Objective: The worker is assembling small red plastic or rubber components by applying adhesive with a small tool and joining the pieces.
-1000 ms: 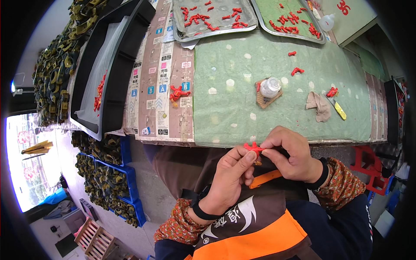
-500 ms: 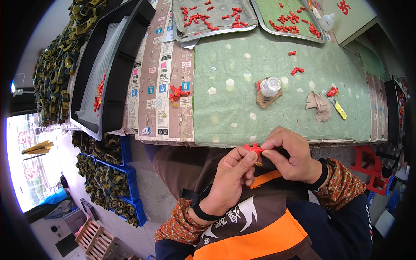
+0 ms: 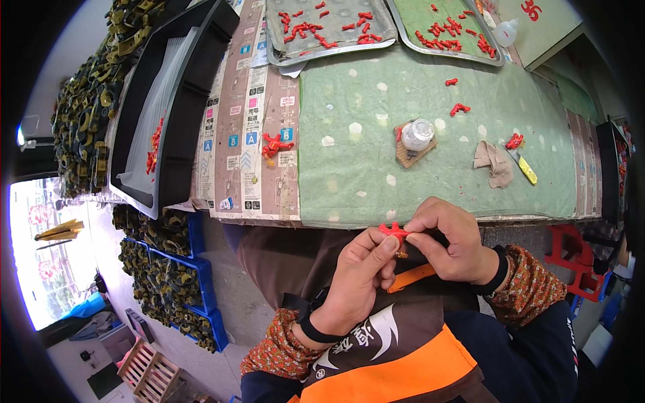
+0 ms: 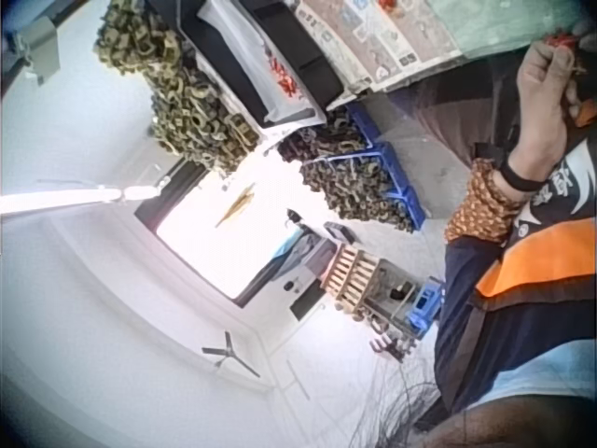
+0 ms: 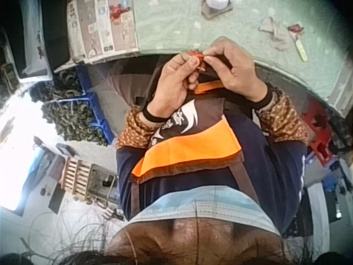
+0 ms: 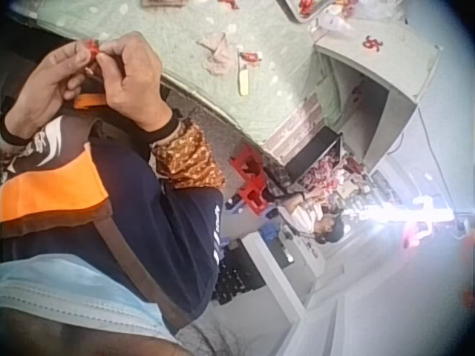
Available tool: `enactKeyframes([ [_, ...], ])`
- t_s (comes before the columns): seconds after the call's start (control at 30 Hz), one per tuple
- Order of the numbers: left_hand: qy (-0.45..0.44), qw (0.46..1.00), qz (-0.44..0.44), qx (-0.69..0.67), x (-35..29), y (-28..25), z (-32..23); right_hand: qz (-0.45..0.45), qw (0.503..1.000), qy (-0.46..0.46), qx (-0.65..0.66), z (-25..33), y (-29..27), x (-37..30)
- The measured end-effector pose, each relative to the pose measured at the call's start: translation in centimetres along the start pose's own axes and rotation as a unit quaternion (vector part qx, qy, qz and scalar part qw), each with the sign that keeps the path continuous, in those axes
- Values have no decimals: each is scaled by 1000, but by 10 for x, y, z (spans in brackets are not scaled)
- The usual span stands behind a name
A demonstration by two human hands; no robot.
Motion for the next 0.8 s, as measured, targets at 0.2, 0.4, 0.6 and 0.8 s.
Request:
enactKeyframes([
  [0.2, 1, 1000, 2, 4, 0, 1, 1, 0, 1000, 4, 2, -1, 0, -1],
  [0.4, 9, 1000, 3, 5, 0, -1, 1, 8, 1000, 13, 19, -3, -2, -1],
  [0.6, 13, 1000, 16, -10, 0, -1, 0, 22, 998, 30, 41, -7, -3, -1],
  [0.8, 36, 999, 31, 4, 0, -4, -5, 65, 983, 126, 117, -15, -2, -1],
])
Point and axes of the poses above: each hand's wrist, its own x-axis towards the middle knuckle, its own y-axis out of the palm, z = x × y, the point moved 8 cm from there along x, towards the middle knuckle, and after that the axes turned 11 degrees about -x, right-handed, at the moved point
